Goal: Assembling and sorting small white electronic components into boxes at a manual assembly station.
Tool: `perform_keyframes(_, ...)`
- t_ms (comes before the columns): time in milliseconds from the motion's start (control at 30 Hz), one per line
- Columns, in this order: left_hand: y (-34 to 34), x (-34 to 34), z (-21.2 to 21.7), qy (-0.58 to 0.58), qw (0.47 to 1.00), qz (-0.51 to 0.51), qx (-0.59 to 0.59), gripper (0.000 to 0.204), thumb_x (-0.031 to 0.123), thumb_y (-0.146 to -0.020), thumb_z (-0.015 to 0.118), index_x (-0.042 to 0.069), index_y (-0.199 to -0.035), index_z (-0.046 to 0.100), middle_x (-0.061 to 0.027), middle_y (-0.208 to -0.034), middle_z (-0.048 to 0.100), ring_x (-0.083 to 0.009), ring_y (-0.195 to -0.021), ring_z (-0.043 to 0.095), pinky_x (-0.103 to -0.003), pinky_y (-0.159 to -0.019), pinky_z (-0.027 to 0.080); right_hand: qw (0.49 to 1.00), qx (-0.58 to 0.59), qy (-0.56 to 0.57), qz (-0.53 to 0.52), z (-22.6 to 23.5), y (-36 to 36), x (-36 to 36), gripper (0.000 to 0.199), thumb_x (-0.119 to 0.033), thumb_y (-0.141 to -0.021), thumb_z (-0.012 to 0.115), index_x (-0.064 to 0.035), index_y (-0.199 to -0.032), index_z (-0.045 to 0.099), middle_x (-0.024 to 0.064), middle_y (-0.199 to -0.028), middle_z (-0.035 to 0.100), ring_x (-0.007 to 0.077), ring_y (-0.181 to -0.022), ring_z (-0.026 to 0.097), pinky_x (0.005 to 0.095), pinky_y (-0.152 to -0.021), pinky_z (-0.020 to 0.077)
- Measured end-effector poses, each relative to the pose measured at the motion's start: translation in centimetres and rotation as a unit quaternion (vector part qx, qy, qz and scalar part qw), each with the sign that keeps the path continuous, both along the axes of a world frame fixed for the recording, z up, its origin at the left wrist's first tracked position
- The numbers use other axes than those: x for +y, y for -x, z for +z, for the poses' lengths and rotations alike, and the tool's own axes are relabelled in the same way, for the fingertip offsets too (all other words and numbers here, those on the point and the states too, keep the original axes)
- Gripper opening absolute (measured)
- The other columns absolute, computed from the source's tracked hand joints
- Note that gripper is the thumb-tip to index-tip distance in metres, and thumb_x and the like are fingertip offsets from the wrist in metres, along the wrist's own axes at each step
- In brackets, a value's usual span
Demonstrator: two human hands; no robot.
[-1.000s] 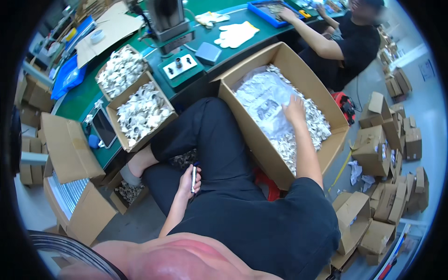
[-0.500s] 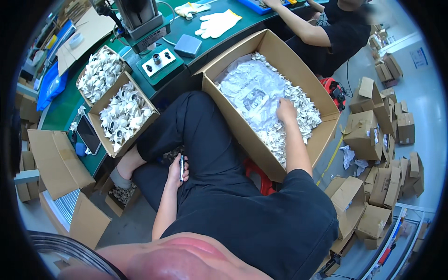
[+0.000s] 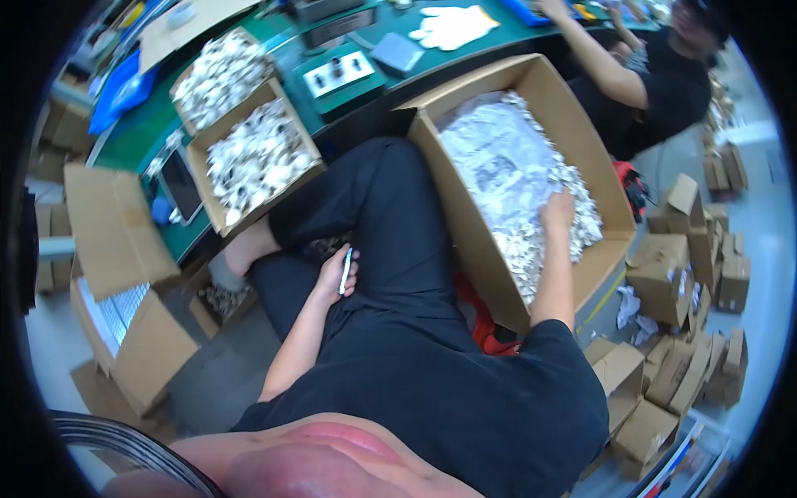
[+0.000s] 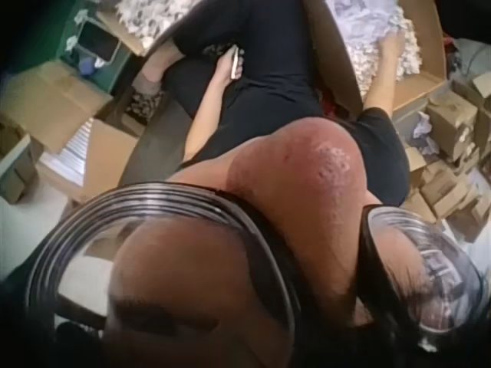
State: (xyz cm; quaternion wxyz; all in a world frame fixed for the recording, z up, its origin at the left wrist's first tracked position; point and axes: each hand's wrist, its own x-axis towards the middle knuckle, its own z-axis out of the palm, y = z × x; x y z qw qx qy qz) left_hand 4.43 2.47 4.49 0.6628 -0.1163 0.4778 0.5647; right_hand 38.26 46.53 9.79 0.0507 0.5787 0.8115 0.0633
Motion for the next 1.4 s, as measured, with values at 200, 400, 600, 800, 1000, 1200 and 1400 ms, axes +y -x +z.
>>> perform_keyframes(200,-0.8,-0.8,-0.7,-0.004,1.0,0.011,0.024,0.041,0.05,-0.106,0.046,0.01,-0.106,0.055,-0.0011,-0.064,0.049,-0.0114,-0.037,0.04,-0.028,-0.033,0.033,0.998,0.061,-0.025,-0.013,-0.5,0.2,-0.3,0.035,-0.026,-0.082,0.069,0.0018,-0.103,0.073,0.0246,-0.131,0.058,0.042,-0.118,0.058,0.0491,-0.099,0.05)
perform_keyframes(400,-0.5,-0.8,-0.1,0.003,0.999,0.005,0.04,0.043,0.051,-0.106,0.045,0.009,-0.108,0.054,-0.0015,-0.065,0.05,-0.0113,-0.038,0.041,-0.028,-0.033,0.034,0.984,0.157,-0.086,-0.016,-2.2,-0.5,3.1,0.043,-0.03,-0.087,0.062,0.0037,-0.11,0.071,0.0256,-0.119,0.063,0.0449,-0.114,0.059,0.0499,-0.099,0.0481)
perform_keyframes(600,-0.2,-0.7,-0.1,0.012,0.998,-0.013,0.055,0.044,0.051,-0.106,0.044,0.008,-0.109,0.054,-0.0017,-0.066,0.05,-0.0114,-0.039,0.042,-0.028,-0.034,0.035,0.826,0.529,0.188,0.044,8.6,11.2,2.4,0.037,-0.016,-0.096,0.064,0.0015,-0.129,0.065,0.0137,-0.12,0.07,0.0244,-0.094,0.071,0.0344,-0.085,0.0571)
perform_keyframes(800,-0.9,-1.1,-0.9,0.006,0.998,0.003,0.062,0.044,0.051,-0.106,0.043,0.008,-0.109,0.054,-0.0017,-0.066,0.05,-0.0111,-0.039,0.043,-0.028,-0.033,0.036,0.533,0.652,0.503,0.193,16.6,32.3,-5.4,0.039,-0.014,-0.102,0.059,0.0039,-0.137,0.058,0.0108,-0.122,0.068,0.0196,-0.102,0.068,0.033,-0.09,0.0557)
perform_keyframes(1000,-1.3,-1.9,-0.1,-0.006,0.997,0.019,0.072,0.042,0.047,-0.108,0.042,0.007,-0.109,0.054,-0.0021,-0.067,0.052,-0.0104,-0.039,0.044,-0.027,-0.032,0.037,0.568,0.551,0.57,0.221,15.5,42.6,-6.5,0.038,-0.015,-0.101,0.062,0.0044,-0.133,0.059,0.0107,-0.115,0.07,0.0212,-0.096,0.07,0.0337,-0.089,0.0572)
perform_keyframes(1200,-0.6,-2.0,-0.5,-0.027,0.996,0.009,0.081,0.044,0.051,-0.106,0.044,0.008,-0.108,0.054,-0.0014,-0.066,0.052,-0.0104,-0.039,0.046,-0.026,-0.032,0.037,0.662,0.45,0.555,0.227,17.8,42.9,-4.8,0.036,-0.024,-0.1,0.067,0.0018,-0.125,0.066,0.011,-0.111,0.07,0.0185,-0.088,0.07,0.0331,-0.084,0.0604)
perform_keyframes(1400,0.6,-0.9,-1.2,-0.024,0.995,-0.033,0.087,0.043,0.05,-0.107,0.044,0.008,-0.105,0.053,-0.001,-0.065,0.051,-0.0104,-0.039,0.047,-0.026,-0.032,0.038,0.695,0.424,0.551,0.185,17.6,45.0,-4.8,0.026,-0.023,-0.09,0.074,0.0012,-0.1,0.071,0.0122,-0.092,0.071,0.0209,-0.079,0.07,0.0336,-0.074,0.0589)
